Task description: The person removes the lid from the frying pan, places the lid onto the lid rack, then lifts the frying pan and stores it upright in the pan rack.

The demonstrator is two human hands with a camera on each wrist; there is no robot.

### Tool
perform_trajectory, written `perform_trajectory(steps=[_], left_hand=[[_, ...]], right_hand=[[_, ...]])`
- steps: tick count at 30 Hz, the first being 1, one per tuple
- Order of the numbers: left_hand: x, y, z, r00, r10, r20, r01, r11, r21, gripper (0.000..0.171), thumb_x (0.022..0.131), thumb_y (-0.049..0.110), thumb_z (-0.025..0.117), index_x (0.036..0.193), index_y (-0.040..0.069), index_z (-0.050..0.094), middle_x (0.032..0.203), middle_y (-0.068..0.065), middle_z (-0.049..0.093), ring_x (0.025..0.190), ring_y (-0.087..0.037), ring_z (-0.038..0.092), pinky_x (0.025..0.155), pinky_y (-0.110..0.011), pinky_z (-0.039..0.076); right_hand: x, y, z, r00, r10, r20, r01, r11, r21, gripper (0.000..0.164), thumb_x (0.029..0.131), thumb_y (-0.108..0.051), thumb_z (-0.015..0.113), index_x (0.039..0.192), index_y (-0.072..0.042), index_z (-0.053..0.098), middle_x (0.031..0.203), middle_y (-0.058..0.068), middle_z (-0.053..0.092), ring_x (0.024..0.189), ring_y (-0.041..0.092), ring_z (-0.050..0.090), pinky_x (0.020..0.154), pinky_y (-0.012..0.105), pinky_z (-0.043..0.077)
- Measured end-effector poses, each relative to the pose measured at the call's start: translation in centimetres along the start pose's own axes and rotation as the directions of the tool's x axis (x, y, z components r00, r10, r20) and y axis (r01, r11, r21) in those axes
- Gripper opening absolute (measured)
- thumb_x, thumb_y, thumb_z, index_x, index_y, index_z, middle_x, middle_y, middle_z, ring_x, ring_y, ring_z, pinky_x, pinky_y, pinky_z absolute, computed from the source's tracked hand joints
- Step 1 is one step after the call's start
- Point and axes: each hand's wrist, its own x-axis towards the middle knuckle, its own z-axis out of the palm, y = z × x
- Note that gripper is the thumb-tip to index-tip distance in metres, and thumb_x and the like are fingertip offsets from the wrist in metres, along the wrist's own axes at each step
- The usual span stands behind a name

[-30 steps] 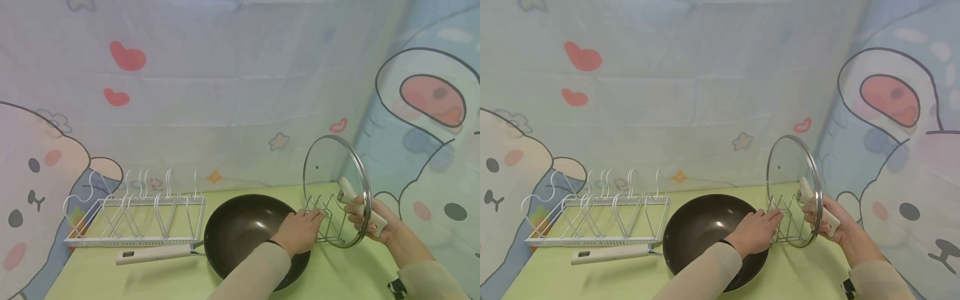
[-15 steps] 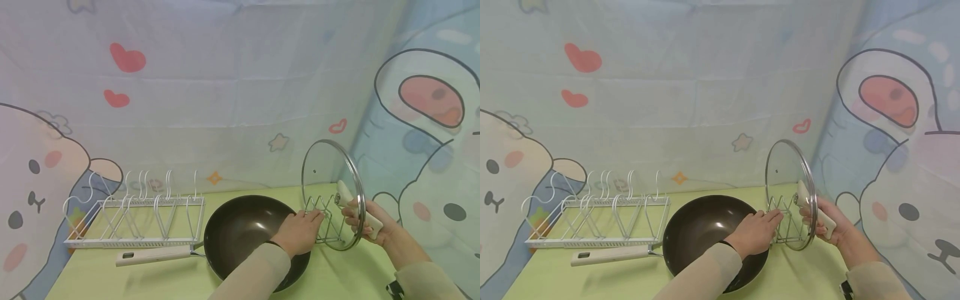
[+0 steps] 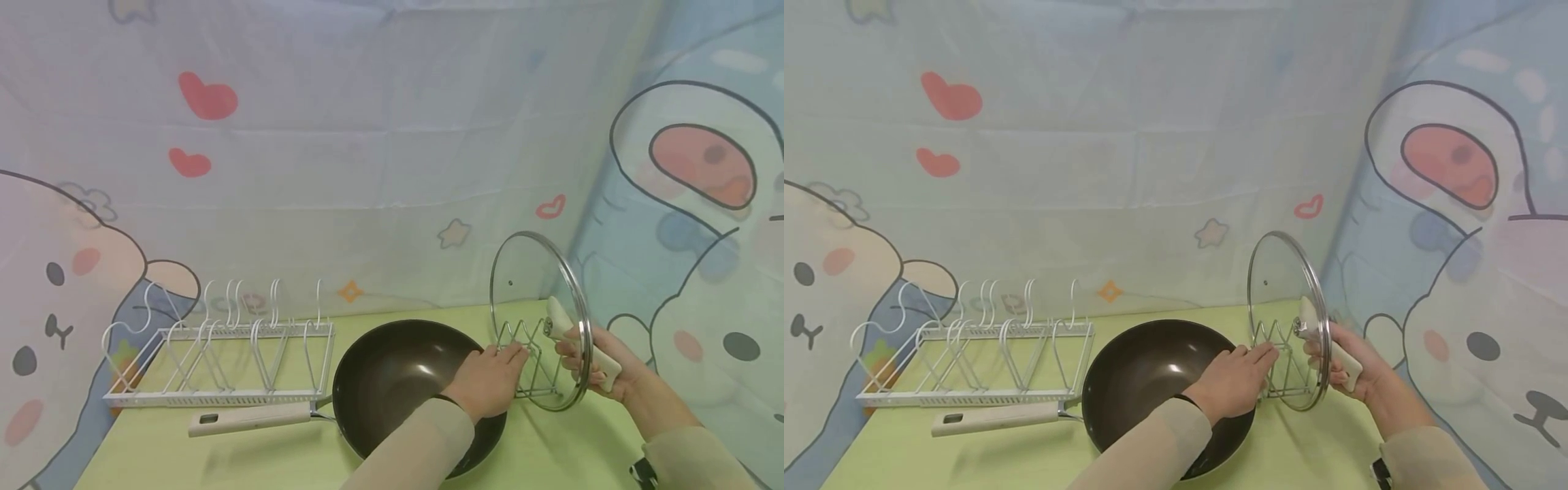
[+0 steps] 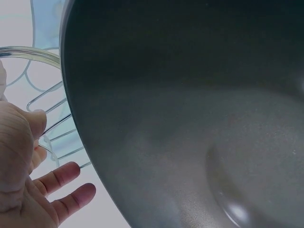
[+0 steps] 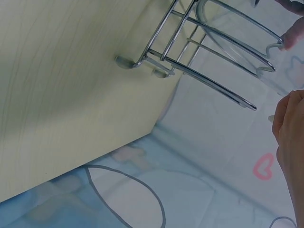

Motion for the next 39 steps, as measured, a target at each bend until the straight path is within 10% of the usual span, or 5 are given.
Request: perform_trajectory(steps=[12,21,34,39], left_hand=[[-0.1,0.1,0.3,1.0,0.012,-0.019,-0.012,1.0,0.01,0.052,0.117,0.037,0.033,0.169,0.034,0.026,0.176,0.017,0.026,0.157,-0.011,0.041,0.119,-0.03,0.047],[-0.2,-0.1,0.4,1.0,0.014,-0.027,-0.013,1.0,0.023,0.057,0.116,0.042,0.04,0.17,0.031,0.025,0.177,0.015,0.025,0.156,-0.01,0.041,0.117,-0.03,0.049],[-2.6,-3.4,-2.5,0.995,0.083,-0.055,-0.077,0.992,0.097,0.076,0.107,0.059,0.054,0.17,0.029,0.024,0.177,0.014,0.027,0.149,-0.012,0.049,0.117,-0.033,0.049],[-4.6,-6.2,-3.0,0.993,0.103,-0.064,-0.094,0.987,0.127,0.077,0.107,0.058,0.056,0.17,0.025,0.025,0.177,0.012,0.027,0.149,-0.015,0.049,0.12,-0.036,0.047]], right_hand=[[-0.3,-0.5,0.2,0.998,0.068,-0.014,-0.068,0.997,-0.029,0.027,0.115,-0.018,0.007,0.136,-0.02,0.024,0.102,-0.006,0.067,0.069,0.0,0.049,0.054,0.01,0.043],[-0.5,-1.1,0.6,0.968,0.08,-0.239,-0.135,0.966,-0.222,0.038,0.119,-0.038,0.017,0.133,-0.019,0.047,0.102,-0.007,0.07,0.076,0.001,0.065,0.056,0.013,0.054],[-2.1,-2.0,1.4,0.808,-0.099,-0.58,-0.331,0.739,-0.587,0.045,0.116,-0.055,0.023,0.132,-0.027,0.056,0.118,-0.005,0.068,0.107,0.014,0.069,0.091,0.035,0.062],[-1.9,-3.1,2.7,0.735,-0.25,-0.63,-0.36,0.643,-0.676,0.083,0.113,-0.061,0.018,0.16,0.006,0.032,0.129,-0.01,0.058,0.108,-0.004,0.059,0.09,0.02,0.056]])
